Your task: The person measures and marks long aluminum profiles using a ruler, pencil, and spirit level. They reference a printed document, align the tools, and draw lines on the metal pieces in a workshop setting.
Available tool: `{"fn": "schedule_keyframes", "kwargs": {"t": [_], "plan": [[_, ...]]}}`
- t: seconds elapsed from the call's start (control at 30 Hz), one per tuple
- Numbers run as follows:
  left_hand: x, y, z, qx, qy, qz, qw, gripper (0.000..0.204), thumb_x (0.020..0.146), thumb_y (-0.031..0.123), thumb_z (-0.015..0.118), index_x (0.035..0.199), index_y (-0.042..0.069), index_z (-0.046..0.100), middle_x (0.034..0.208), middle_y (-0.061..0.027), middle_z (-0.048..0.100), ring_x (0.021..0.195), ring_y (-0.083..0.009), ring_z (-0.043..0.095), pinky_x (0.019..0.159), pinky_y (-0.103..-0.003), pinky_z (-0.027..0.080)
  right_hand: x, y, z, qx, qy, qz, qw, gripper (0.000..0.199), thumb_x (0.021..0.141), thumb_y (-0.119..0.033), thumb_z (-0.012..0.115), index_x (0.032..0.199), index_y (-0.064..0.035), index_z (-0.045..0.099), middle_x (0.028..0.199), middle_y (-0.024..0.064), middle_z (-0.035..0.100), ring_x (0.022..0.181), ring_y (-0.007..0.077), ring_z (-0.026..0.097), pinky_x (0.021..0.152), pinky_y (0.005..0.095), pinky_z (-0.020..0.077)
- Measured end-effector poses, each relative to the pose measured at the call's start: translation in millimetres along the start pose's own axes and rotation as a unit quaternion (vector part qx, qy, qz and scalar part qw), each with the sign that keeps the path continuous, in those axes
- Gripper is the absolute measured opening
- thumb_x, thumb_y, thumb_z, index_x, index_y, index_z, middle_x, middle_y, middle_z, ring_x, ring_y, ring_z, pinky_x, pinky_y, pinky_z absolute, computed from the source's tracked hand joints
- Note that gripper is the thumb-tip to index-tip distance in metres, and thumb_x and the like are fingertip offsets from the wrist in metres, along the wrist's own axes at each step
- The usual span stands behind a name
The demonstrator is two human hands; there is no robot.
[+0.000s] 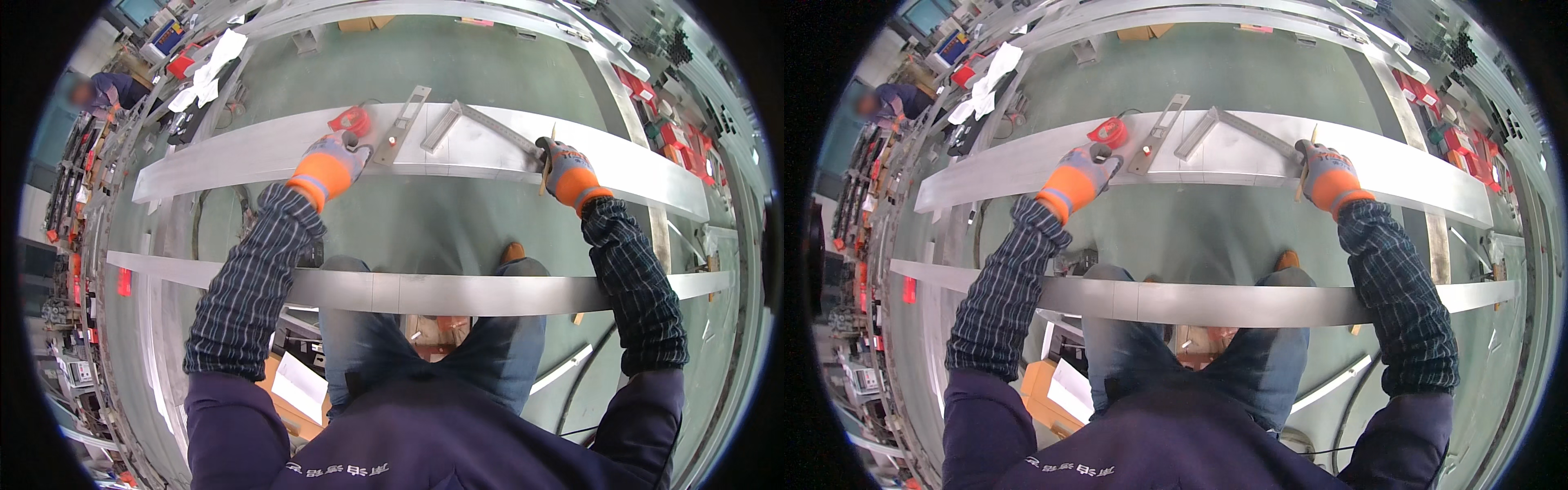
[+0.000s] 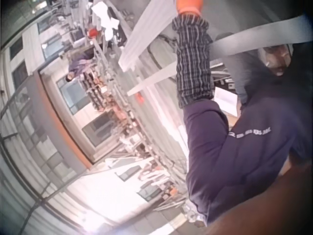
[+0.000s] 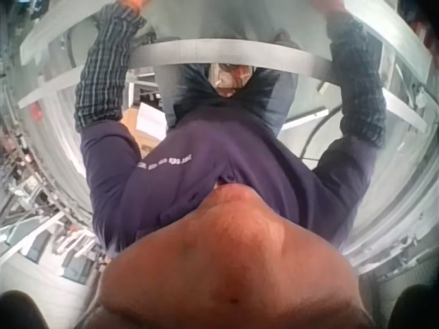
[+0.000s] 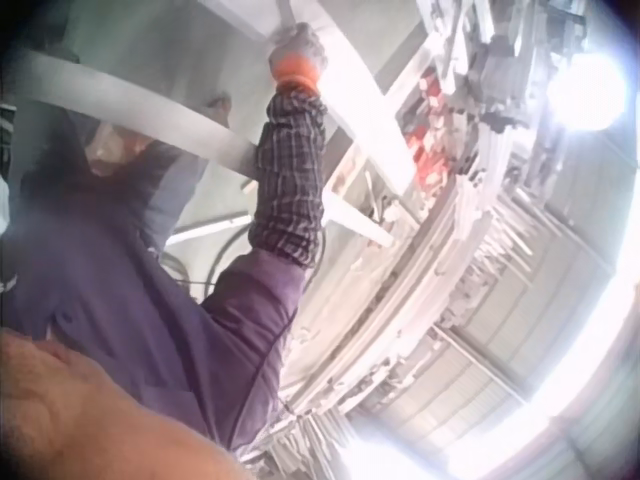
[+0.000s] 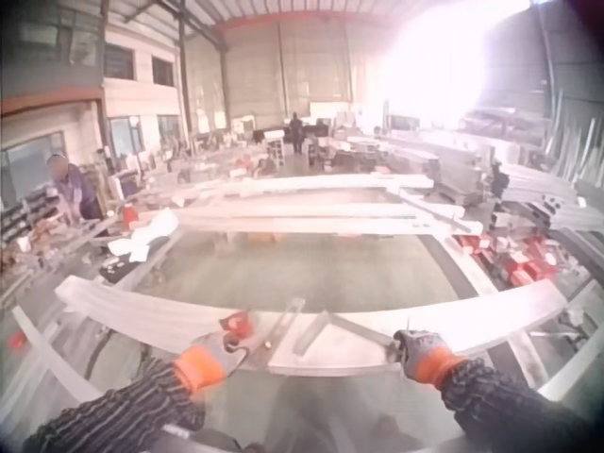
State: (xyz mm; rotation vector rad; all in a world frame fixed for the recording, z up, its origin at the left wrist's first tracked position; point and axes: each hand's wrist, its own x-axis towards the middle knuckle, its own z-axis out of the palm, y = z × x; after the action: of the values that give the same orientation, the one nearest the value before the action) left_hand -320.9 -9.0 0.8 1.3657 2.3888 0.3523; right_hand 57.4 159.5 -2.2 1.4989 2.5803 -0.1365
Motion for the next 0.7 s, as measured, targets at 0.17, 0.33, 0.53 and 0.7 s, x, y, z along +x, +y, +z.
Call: {"fn": "schedule_keyframes", "kwargs": {"t": [0.17,0.33,0.53,0.7], "plan": [[-63,-11,-25,-0.018,0.083,0.130,0.988,0.039,0.099,0.031,0.072,0.124,0.001,0.071,0.108,-0.0177,0.077,0.103,-0.0265,0.075,0.091,-0.037,0.057,4,-3,10,-0.058,0.008,-0.001,0.998,0.063,0.085,-0.013,0.077,0.145,-0.0145,0.056,0.129,0.0158,0.067,0.125,0.0364,0.065,0.105,0.0461,0.0515],[-144,-37,-51,-0.163,0.062,0.110,0.978,0.033,0.102,0.017,0.070,0.129,-0.002,0.068,0.114,-0.0143,0.078,0.105,-0.0184,0.074,0.091,-0.031,0.057,-12,-13,1,-0.048,-0.011,-0.014,0.999,0.058,0.088,-0.011,0.074,0.143,-0.0124,0.056,0.133,0.0176,0.065,0.126,0.0353,0.064,0.107,0.0464,0.0520],[-212,-58,-76,-0.219,0.082,0.080,0.969,0.037,0.103,0.012,0.066,0.136,-0.004,0.064,0.126,-0.0148,0.073,0.108,-0.0164,0.070,0.092,-0.030,0.056,-7,6,21,-0.041,0.033,-0.037,0.998,0.056,0.086,-0.003,0.071,0.140,-0.0118,0.058,0.130,0.0200,0.065,0.120,0.0407,0.066,0.101,0.0465,0.0550],[-237,-75,-95,-0.302,0.118,0.083,0.942,0.036,0.106,0.010,0.058,0.138,-0.006,0.061,0.124,-0.0149,0.073,0.108,-0.0171,0.070,0.096,-0.029,0.056,-6,43,9,0.092,0.223,-0.051,0.969,0.045,0.089,0.000,0.063,0.132,-0.0114,0.066,0.120,0.0206,0.069,0.111,0.0440,0.069,0.097,0.0472,0.0558]]}}
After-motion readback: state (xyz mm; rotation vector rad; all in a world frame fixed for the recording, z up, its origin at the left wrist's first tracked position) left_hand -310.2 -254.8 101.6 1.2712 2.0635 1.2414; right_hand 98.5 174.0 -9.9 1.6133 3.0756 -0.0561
